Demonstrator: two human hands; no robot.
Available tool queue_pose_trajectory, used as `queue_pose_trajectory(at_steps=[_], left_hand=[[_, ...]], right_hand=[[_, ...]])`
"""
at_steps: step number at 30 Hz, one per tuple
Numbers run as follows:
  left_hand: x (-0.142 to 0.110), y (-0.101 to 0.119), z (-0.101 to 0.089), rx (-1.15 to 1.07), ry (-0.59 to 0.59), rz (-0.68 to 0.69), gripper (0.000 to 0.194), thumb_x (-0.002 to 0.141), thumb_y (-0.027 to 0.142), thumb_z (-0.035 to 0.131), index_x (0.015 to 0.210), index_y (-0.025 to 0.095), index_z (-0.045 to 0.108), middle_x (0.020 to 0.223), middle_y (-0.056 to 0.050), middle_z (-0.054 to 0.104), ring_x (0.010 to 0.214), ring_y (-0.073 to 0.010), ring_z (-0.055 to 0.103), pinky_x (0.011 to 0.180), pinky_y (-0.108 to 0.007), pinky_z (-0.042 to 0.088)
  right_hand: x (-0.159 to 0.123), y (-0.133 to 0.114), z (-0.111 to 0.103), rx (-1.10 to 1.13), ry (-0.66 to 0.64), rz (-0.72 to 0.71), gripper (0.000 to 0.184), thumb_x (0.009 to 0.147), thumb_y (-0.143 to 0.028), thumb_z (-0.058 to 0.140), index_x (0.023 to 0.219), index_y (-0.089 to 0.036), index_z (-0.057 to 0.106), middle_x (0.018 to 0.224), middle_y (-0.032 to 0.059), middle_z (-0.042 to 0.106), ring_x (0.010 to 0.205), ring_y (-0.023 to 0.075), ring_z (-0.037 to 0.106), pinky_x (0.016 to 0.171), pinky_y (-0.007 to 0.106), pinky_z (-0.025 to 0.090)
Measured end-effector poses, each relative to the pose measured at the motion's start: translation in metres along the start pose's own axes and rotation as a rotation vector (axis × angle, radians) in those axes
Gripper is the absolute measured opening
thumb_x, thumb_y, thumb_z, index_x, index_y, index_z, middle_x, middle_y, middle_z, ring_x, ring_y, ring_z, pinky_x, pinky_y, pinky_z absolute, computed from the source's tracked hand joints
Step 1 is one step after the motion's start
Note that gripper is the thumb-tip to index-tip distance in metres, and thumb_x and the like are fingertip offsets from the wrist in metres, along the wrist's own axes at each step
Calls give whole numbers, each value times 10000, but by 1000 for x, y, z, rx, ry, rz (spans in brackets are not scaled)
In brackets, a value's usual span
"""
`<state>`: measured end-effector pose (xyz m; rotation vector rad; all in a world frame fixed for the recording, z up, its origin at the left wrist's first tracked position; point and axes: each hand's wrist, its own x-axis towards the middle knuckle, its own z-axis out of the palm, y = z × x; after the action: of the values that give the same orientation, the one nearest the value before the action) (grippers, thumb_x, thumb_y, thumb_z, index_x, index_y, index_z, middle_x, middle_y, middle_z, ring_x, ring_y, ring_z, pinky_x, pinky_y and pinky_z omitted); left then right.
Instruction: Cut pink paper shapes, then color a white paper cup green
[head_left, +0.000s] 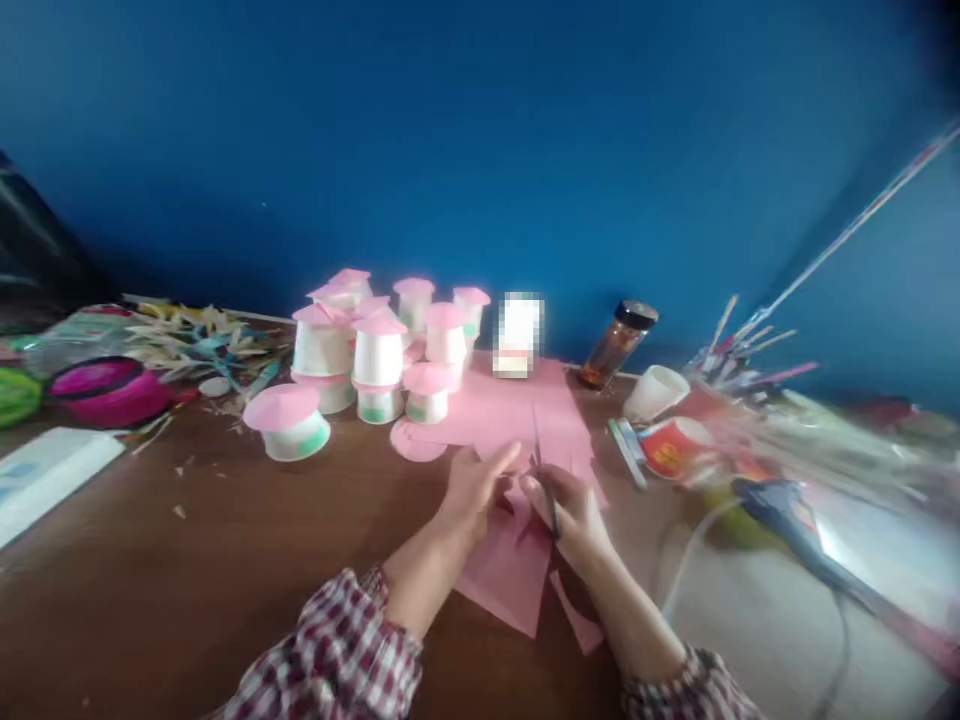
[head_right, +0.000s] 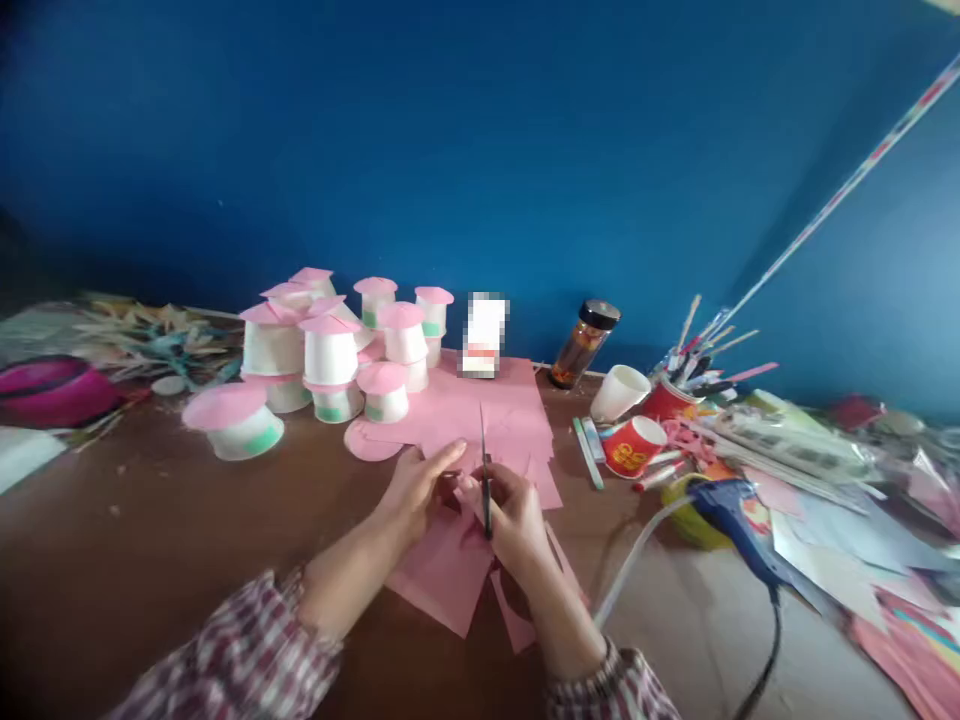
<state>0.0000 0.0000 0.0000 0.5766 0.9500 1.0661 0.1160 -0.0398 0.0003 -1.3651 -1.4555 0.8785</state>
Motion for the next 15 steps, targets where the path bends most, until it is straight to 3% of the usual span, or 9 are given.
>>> queue_pose_trajectory(at_steps=[6,15], left_hand=[[4,2,0,-10,50,11,330,559,309,807,723,128,584,535,-15,586,489,-160,584,451,-256,424],[9,-2,-8,46,-32,91,294,569,317,796,710,100,656,594,-55,634,493,-152,569,475,-273,416]], right_hand=[[-2,6,0,5,10,33,319,798,-439,616,679,-154,539,534,-45,383,495,93,355,422,200,281],[-2,9,0,72,-24,76,286,807,-426,630,794,-141,613,612,-11,520,516,104,449,442,197,344]])
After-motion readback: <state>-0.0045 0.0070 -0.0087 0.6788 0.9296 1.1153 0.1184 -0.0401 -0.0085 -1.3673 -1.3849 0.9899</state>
